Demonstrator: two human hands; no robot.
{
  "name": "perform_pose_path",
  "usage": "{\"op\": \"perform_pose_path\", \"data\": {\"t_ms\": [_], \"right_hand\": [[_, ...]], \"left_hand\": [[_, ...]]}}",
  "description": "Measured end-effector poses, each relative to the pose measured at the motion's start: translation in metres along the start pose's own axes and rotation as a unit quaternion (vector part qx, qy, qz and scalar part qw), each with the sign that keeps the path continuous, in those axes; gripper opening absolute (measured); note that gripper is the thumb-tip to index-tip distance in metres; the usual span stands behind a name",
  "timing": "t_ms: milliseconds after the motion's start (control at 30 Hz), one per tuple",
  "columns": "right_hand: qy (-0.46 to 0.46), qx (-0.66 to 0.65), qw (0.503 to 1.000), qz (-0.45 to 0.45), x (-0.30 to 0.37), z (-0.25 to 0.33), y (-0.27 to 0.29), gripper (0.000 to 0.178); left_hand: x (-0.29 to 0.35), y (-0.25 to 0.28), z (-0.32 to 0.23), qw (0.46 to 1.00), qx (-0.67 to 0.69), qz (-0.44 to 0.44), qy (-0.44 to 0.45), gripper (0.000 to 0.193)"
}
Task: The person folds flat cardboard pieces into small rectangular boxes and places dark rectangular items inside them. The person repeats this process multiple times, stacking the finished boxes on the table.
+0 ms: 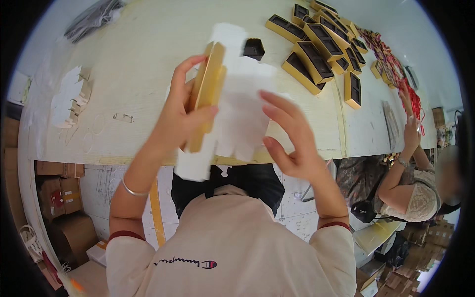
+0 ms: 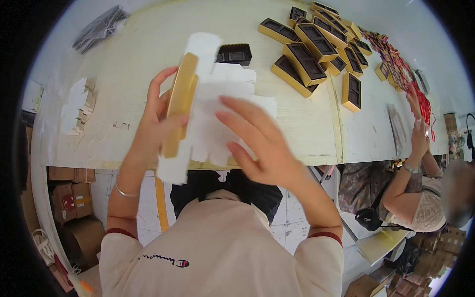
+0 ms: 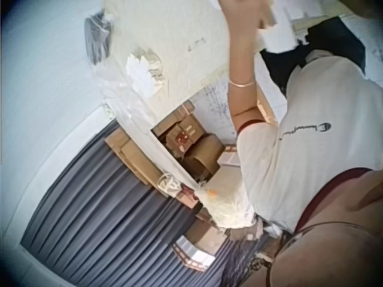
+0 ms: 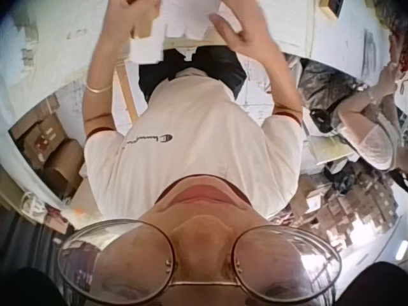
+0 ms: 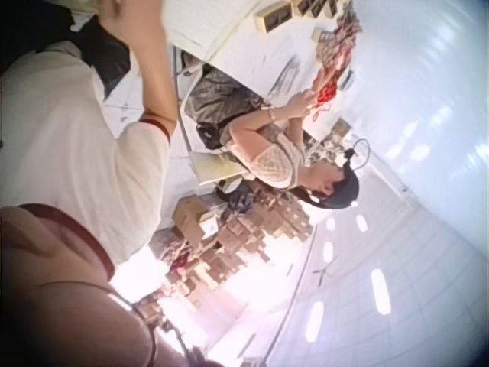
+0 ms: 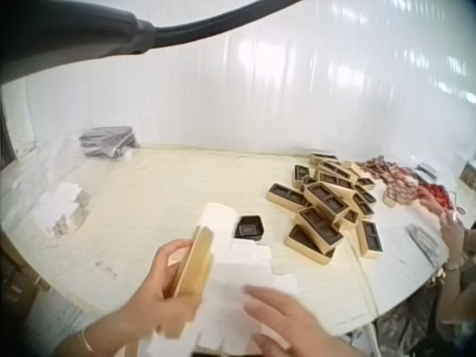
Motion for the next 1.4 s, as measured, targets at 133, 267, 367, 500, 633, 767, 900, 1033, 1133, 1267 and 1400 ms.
{"op": "perform_pose_path", "data": {"t_ms": [133,267,367,500,633,767,900,1033,1133,1267,1400], "right_hand": [[0.129,0.281,0.95,0.05,0.013,-0.001,0.009,0.042],[0.184,0.305,0.932,0.07,0.015,-0.016,-0.004,0.025],[0.108,0.219,0.956,0.161,-0.002,-0.025,-0.016,0.016],[-0.104,0.014,0.964,0.243,-0.018,-0.051,-0.03,0.017],[-0.205,-0.053,0.933,0.291,-0.04,-0.062,-0.042,0.022],[0.082,0.244,0.962,0.091,-0.024,-0.047,-0.033,0.03],[0.105,0.29,0.945,0.11,-0.007,-0.046,-0.028,0.039],[0.136,0.317,0.926,0.152,-0.009,-0.052,-0.037,0.04],[0.161,0.307,0.925,0.156,-0.012,-0.057,-0.041,0.033],[0.187,0.31,0.919,0.155,-0.017,-0.053,-0.033,0.023],[0.146,0.259,0.947,0.122,-0.018,-0.047,-0.031,0.02]], "left_hand": [[-0.032,0.014,-0.007,0.986,-0.023,0.129,0.099,0.078],[-0.066,0.007,-0.005,0.95,-0.183,0.232,0.102,0.075],[-0.058,0.009,-0.006,0.86,-0.457,0.183,-0.138,0.049],[-0.016,-0.017,-0.011,0.846,-0.491,0.178,-0.107,0.032],[-0.003,-0.006,0.024,0.877,-0.467,0.085,-0.07,0.028],[-0.001,-0.005,0.03,0.815,-0.545,0.024,-0.195,0.031],[0.004,-0.006,0.039,0.768,-0.585,0.031,-0.259,0.034],[0.002,-0.012,0.034,0.759,-0.583,0.065,-0.282,0.03],[-0.001,-0.008,0.042,0.771,-0.572,0.117,-0.255,0.024],[-0.007,-0.006,0.038,0.748,-0.586,0.13,-0.282,0.016],[-0.005,-0.006,0.039,0.777,-0.555,0.136,-0.263,0.008]]}}
Point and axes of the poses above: each hand's wrist, its own x-axis away from the middle knuckle, its own y-axis out of the back of the hand, z = x × y, the point moved 2 cm from there along -x, towards the middle knuckle, and after that the axes turned 15 degrees about x, right-handed, at the moved point
